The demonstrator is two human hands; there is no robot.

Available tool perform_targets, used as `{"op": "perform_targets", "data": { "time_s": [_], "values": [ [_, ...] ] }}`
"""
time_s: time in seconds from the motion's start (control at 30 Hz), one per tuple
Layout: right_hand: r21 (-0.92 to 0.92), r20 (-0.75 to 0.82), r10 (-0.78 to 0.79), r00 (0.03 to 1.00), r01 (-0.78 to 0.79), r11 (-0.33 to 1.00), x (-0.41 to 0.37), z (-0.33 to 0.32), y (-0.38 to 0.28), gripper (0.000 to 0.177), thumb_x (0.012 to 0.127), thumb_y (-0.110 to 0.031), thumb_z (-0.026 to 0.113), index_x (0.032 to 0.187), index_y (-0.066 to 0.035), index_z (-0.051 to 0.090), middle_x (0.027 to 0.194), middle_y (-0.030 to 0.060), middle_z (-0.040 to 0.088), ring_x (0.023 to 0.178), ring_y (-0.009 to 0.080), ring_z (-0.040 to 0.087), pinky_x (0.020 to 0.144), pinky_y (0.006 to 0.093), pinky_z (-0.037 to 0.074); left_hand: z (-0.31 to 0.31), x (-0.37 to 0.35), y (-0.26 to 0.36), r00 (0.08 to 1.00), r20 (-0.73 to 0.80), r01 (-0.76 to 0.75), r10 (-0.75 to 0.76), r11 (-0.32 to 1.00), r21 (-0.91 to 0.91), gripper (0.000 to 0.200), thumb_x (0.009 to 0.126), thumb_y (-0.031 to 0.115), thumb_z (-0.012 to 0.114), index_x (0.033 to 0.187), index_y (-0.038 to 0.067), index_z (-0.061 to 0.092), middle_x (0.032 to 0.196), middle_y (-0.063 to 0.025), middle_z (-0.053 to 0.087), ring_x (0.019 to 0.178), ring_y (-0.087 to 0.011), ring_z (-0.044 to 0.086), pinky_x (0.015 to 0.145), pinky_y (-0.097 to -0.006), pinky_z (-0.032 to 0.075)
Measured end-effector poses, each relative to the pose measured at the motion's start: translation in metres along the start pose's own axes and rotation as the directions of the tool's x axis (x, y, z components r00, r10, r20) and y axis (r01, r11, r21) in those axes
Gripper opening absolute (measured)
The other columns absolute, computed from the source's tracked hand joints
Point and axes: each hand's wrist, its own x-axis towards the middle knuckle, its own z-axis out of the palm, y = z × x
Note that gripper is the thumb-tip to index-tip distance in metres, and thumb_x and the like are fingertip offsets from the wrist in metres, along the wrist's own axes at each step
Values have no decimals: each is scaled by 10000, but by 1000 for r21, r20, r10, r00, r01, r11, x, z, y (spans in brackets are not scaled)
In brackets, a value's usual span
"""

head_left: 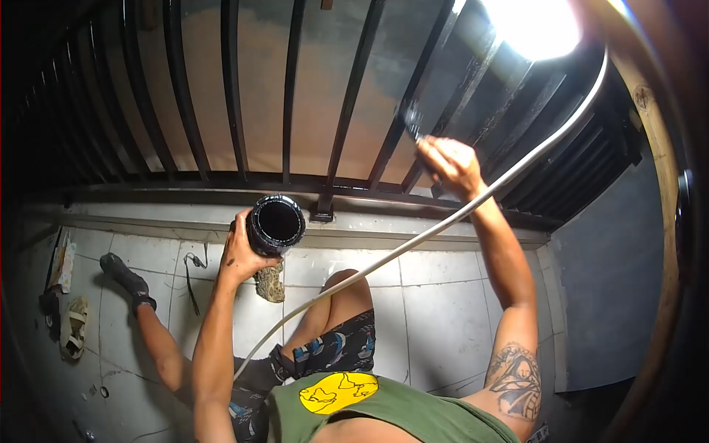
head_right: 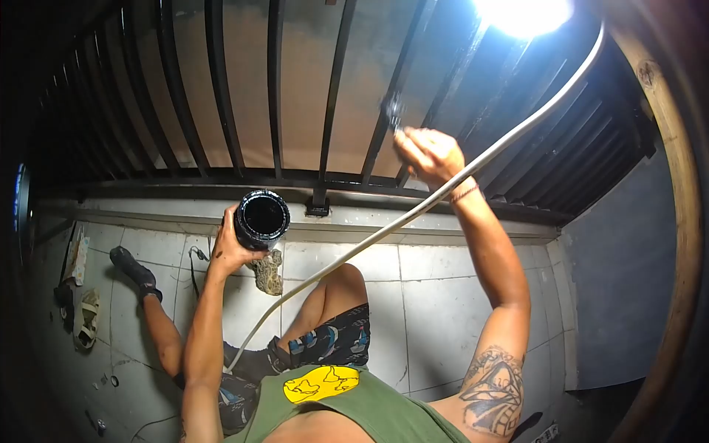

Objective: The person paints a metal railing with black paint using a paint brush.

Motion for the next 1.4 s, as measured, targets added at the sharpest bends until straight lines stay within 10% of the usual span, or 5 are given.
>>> {"op": "perform_targets", "data": {
  "time_s": [0.17,0.43,0.9,1.17,1.4],
  "values": [
    [438,79,115,990,-138,888,13,-20,19,231,740,-29,684,965,-37,632,783,70,622,659,191,631,598,296,532,16,-13,-3,998,-9,56,-57,997,-60,1007,443,112,904,1291,88,361,1148,-177,602,1087,-364,595,938,-423,477],
    [-175,-208,39,977,-77,982,56,-55,57,290,746,-33,689,1035,-42,678,938,120,694,818,261,693,736,319,570,21,-16,0,995,-1,100,-101,985,-140,1006,449,90,896,1301,94,361,1179,-166,581,1111,-351,574,958,-419,463],
    [409,236,33,971,-130,903,-44,42,-21,225,797,-140,640,994,-32,617,783,82,600,674,241,629,585,340,524,25,-6,-16,996,19,89,-88,989,-115,984,464,124,894,1292,75,364,1186,-176,562,1112,-354,561,956,-419,453],
    [-131,-140,84,987,-103,986,-7,8,10,290,807,-110,650,1076,-4,669,935,145,685,812,267,686,704,333,561,30,-9,-20,993,27,117,-115,985,-126,996,466,105,902,1301,78,357,1190,-175,566,1124,-349,559,959,-408,451],
    [-22,186,82,979,-79,997,-85,75,-78,313,766,-127,642,1064,-33,640,974,119,663,793,201,665,701,282,535,31,-8,-26,993,26,120,-118,988,-102,1010,466,131,906,1311,81,354,1188,-173,574,1111,-355,571,957,-412,460]
  ]
}}
